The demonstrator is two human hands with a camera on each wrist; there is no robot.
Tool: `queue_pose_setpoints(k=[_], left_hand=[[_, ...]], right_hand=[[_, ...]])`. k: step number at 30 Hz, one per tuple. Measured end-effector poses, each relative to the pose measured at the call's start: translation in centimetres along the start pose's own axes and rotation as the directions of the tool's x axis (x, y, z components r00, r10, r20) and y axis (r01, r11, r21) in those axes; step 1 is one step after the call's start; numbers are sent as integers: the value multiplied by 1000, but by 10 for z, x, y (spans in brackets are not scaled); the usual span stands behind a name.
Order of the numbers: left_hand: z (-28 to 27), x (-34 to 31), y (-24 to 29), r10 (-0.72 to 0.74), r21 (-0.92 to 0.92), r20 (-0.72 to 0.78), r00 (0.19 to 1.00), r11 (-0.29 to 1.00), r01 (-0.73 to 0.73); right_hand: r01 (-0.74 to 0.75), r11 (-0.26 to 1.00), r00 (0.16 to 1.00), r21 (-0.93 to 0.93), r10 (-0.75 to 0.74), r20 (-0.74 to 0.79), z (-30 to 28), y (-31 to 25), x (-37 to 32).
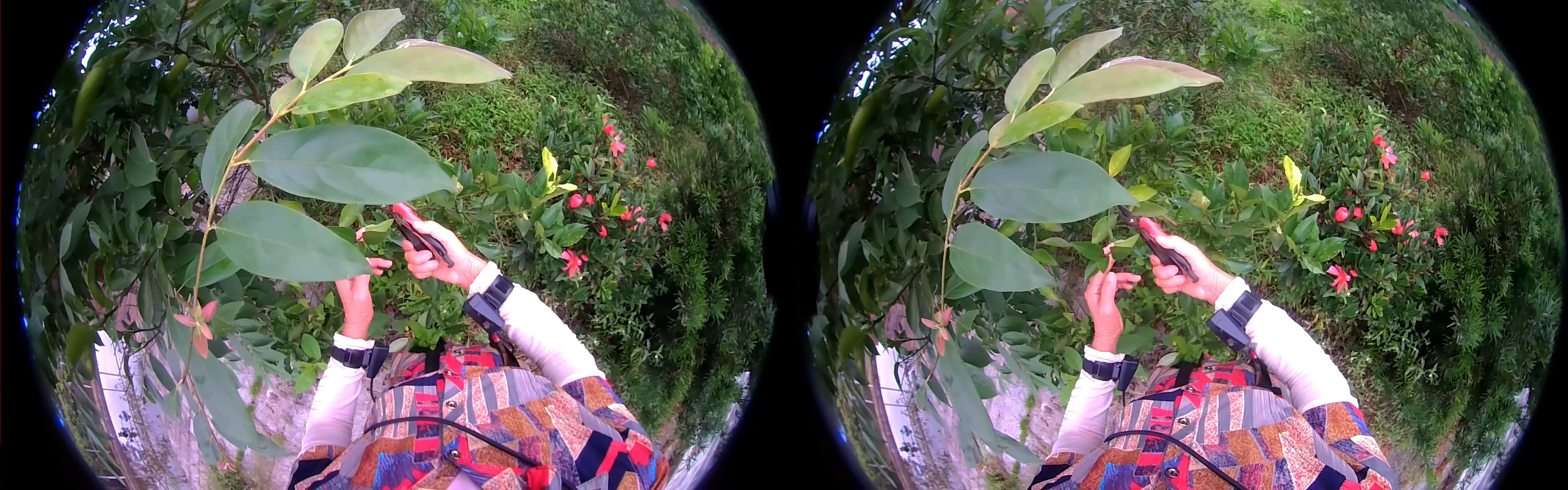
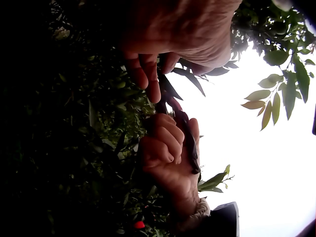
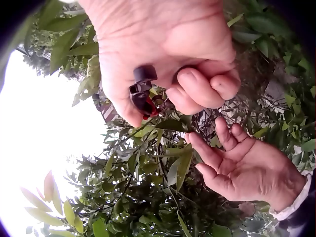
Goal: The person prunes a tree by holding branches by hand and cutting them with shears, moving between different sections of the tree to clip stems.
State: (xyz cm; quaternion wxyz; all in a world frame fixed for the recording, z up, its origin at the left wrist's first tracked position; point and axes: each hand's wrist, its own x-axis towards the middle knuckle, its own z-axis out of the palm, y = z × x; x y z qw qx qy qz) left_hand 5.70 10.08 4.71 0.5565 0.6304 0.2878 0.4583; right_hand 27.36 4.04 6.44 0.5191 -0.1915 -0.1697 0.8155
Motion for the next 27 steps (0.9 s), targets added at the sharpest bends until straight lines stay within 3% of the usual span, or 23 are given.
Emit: queue_pose_setpoints(k=[6,13,17,19,21,27], left_hand=[[0,-3,4,-1,27,-1,1000,1000,1],[-3,-9,4,-23,61,-47,999,998,26],[-11,-11,-5,10,42,-54,998,999,-8],[-15,-5,-13,96,109,-70,993,990,-88],[-8,-8,-4,42,32,-88,995,999,-39],[0,-7,0,-70,-143,-94,993,988,56]], right_hand=[[65,996,997,-60,-68,-37,4,3,-6],[44,999,998,-13,-45,-42,8,8,-12],[43,979,992,-199,-65,-106,17,4,-18],[43,961,989,-273,-80,-126,17,2,-16],[53,945,991,-324,-90,-100,15,2,-14],[38,990,999,-137,-32,44,-1,0,-1]])
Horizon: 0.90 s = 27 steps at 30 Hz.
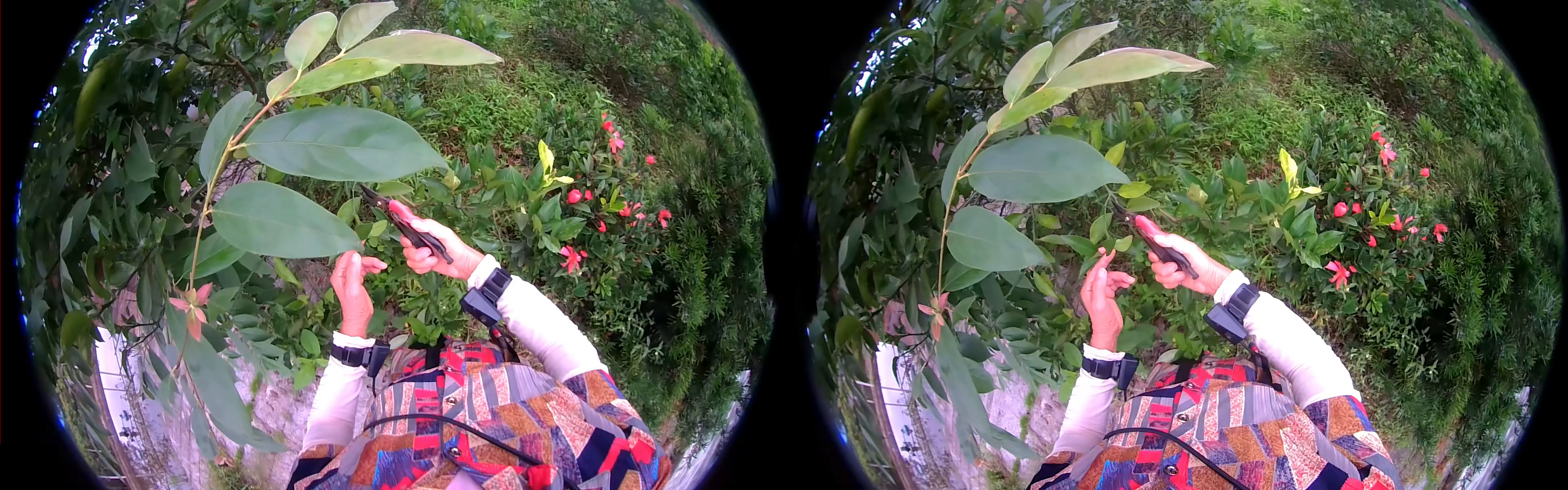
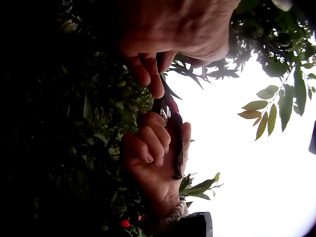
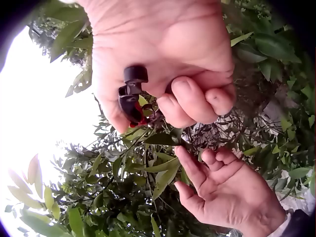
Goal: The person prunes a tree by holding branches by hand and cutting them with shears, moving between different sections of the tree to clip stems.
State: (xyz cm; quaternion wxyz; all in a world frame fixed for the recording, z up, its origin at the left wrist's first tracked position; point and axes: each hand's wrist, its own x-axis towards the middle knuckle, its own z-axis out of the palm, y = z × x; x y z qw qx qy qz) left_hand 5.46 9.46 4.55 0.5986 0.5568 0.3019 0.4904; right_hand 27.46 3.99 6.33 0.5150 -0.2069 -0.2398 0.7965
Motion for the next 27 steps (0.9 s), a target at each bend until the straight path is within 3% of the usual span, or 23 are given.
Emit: queue_pose_setpoints(k=[7,11,15,17,18,19,22,23,24,25,26,27], left_hand=[[10,2,9,-12,-21,-10,1000,1000,12],[-3,9,-6,-24,-23,-43,999,999,23],[-9,19,12,-84,-86,-36,996,993,81],[-27,28,2,-72,-16,13,997,997,72],[-25,35,2,-64,-4,-84,994,998,64],[-23,42,3,-66,-3,-84,994,998,66],[-13,57,13,200,467,-37,979,870,-160],[-10,61,13,203,466,-38,979,870,-162],[-6,64,16,199,606,-16,980,782,-149],[-3,66,18,192,728,6,981,673,-136],[1,65,20,225,762,40,974,624,-176],[2,68,25,225,761,41,973,624,-177]], right_hand=[[-46,972,984,231,5,176,-7,9,9],[-48,977,985,210,12,171,-16,7,7],[-51,994,995,95,43,85,-20,-1,4],[-51,998,998,37,49,50,-15,-5,1],[-37,997,999,-68,36,-19,-11,-7,1],[-30,985,996,-173,16,-86,-8,-9,0],[2,946,991,-323,-45,-126,5,-14,-3],[24,906,986,-422,-91,-140,11,-17,-5],[24,906,986,-423,-92,-141,14,-20,-6],[11,844,981,-536,-111,-156,17,-24,-8],[-4,769,977,-639,-132,-166,19,-25,-10],[-4,769,977,-640,-133,-166,14,-22,-7]])
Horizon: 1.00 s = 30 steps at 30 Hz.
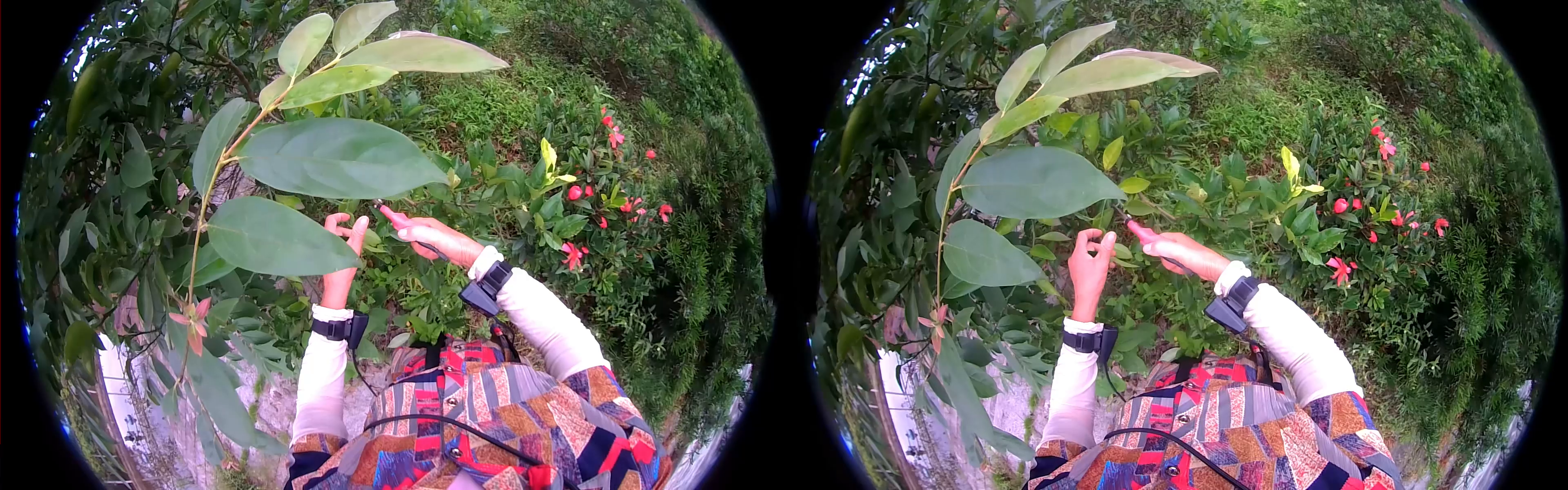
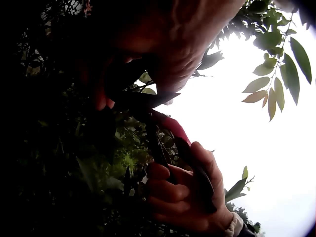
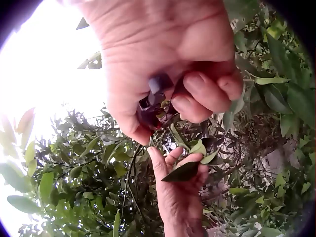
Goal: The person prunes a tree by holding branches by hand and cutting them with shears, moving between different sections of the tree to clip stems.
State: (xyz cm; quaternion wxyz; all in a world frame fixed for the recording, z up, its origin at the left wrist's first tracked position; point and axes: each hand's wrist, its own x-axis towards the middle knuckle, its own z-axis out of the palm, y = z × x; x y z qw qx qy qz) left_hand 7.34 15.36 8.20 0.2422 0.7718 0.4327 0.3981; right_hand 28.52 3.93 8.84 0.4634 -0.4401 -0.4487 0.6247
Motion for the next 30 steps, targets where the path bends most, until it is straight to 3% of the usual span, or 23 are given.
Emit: queue_pose_setpoints(k=[2,6,8,10,11,15,17,18,20,23,24,26,30], left_hand=[[-1,6,4,-267,-53,217,939,957,285],[-11,7,8,-238,44,193,952,971,234],[-13,7,11,-233,11,183,955,972,235],[-18,8,21,-248,98,96,964,966,239],[-12,10,6,-119,169,6,993,979,116],[-2,10,-30,-40,186,-44,998,981,48],[7,6,-58,180,285,-90,980,947,-148],[7,4,-57,180,286,-89,980,947,-148],[9,-2,-52,33,201,9,999,979,-35],[19,-10,-60,75,193,-56,996,979,-63],[21,-13,-57,89,198,-58,994,977,-76],[22,-17,-52,82,221,-46,996,973,-70],[26,-23,-59,144,259,-66,987,958,-123]], right_hand=[[-7,987,999,-163,-1,-50,-4,14,7],[-3,954,993,-300,-33,-114,-2,10,2],[-65,946,995,-316,37,-93,-3,6,1],[-43,941,995,-336,9,-104,2,5,2],[-41,940,995,-339,9,-97,2,8,5],[-11,933,994,-361,-29,-105,3,7,3],[-24,918,996,-395,-15,-93,1,5,3],[-34,946,998,-322,16,-58,0,6,5],[-45,968,999,-246,42,-20,-3,10,3],[-6,979,993,204,-19,119,3,6,-4],[-7,978,993,206,-18,117,1,12,-3],[-130,909,981,396,58,187,-5,22,1],[-189,872,964,450,78,254,-6,26,6]])
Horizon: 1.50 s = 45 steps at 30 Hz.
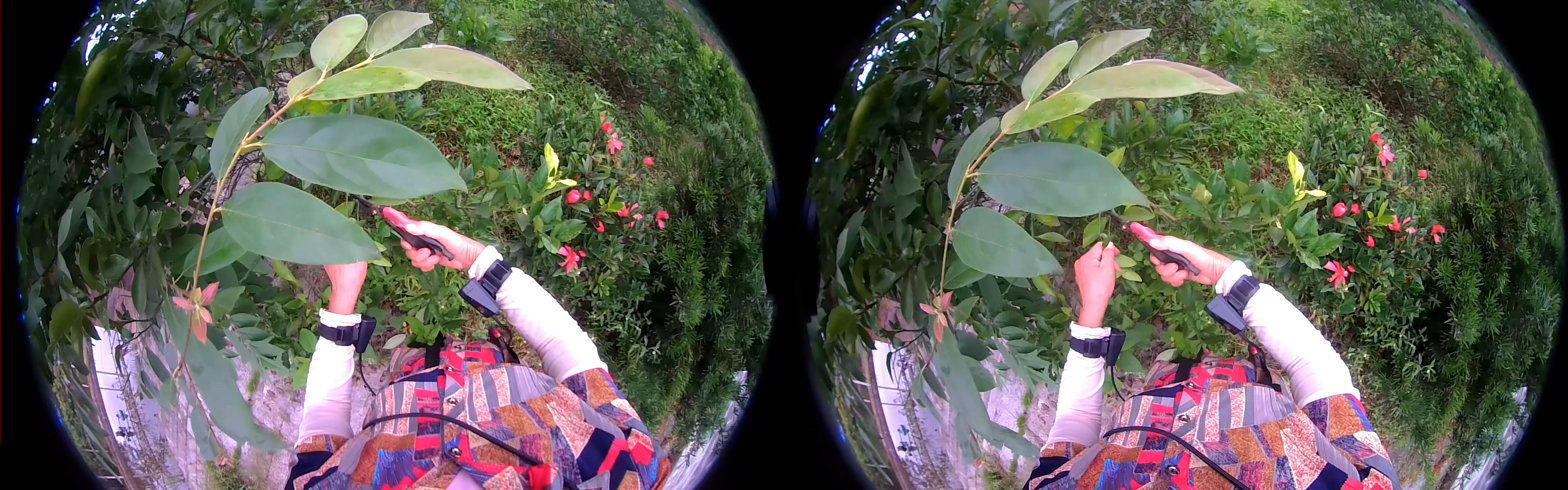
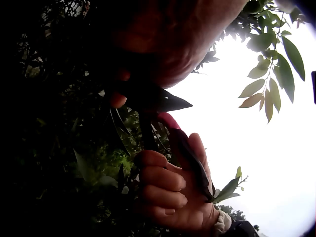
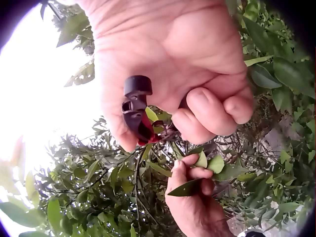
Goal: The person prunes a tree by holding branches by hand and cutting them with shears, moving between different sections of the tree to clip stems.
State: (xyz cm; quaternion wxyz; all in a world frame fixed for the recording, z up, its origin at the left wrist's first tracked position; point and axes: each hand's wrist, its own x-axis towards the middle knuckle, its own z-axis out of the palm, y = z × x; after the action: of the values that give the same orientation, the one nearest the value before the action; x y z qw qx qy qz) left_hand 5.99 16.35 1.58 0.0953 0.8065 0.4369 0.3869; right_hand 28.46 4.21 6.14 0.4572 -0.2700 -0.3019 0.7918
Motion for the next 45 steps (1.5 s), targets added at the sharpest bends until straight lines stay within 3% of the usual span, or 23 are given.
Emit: queue_pose_setpoints(k=[7,11,13,17,20,22,23,25,29,31,35,37,40,42,45], left_hand=[[-16,6,24,-123,-149,145,982,978,145],[-14,3,25,-124,-181,152,981,972,151],[-7,3,17,-29,-139,41,999,990,35],[-10,-2,19,100,-208,-23,995,973,-103],[-15,-3,21,79,-228,-4,997,971,-78],[-17,-3,27,-146,-494,89,985,853,171],[-17,-4,25,-146,-493,90,985,853,172],[-17,-4,20,51,-255,-3,999,966,-50],[-16,-6,19,94,-184,16,995,979,-90],[-8,-7,19,22,-212,15,1000,977,-18],[-7,-4,20,-19,-132,39,999,991,24],[-25,1,37,-133,-307,154,979,935,175],[-28,-4,37,-230,-288,245,942,910,297],[-34,-4,41,-240,-350,219,946,886,305],[-35,1,52,-274,-440,226,935,827,349]], right_hand=[[-31,997,999,64,32,-16,6,4,9],[-10,999,1000,51,11,-19,6,6,8],[11,999,1000,42,-10,-25,6,5,6],[41,997,998,59,-38,-50,10,6,-4],[56,995,998,79,-53,-43,14,11,-8],[63,994,997,94,-59,-42,15,13,-10],[66,994,997,84,-62,-38,16,14,-10],[67,995,997,76,-64,-41,15,15,-10],[63,993,996,99,-57,-63,17,22,-6],[40,986,997,163,-30,-68,20,22,-1],[67,993,997,94,-63,-42,14,19,4],[99,995,994,32,-97,-54,12,16,3],[162,987,979,2,-161,-122,25,12,-2],[229,973,960,-24,-230,-161,34,8,-14],[112,973,983,-200,-137,-120,22,20,-27]])
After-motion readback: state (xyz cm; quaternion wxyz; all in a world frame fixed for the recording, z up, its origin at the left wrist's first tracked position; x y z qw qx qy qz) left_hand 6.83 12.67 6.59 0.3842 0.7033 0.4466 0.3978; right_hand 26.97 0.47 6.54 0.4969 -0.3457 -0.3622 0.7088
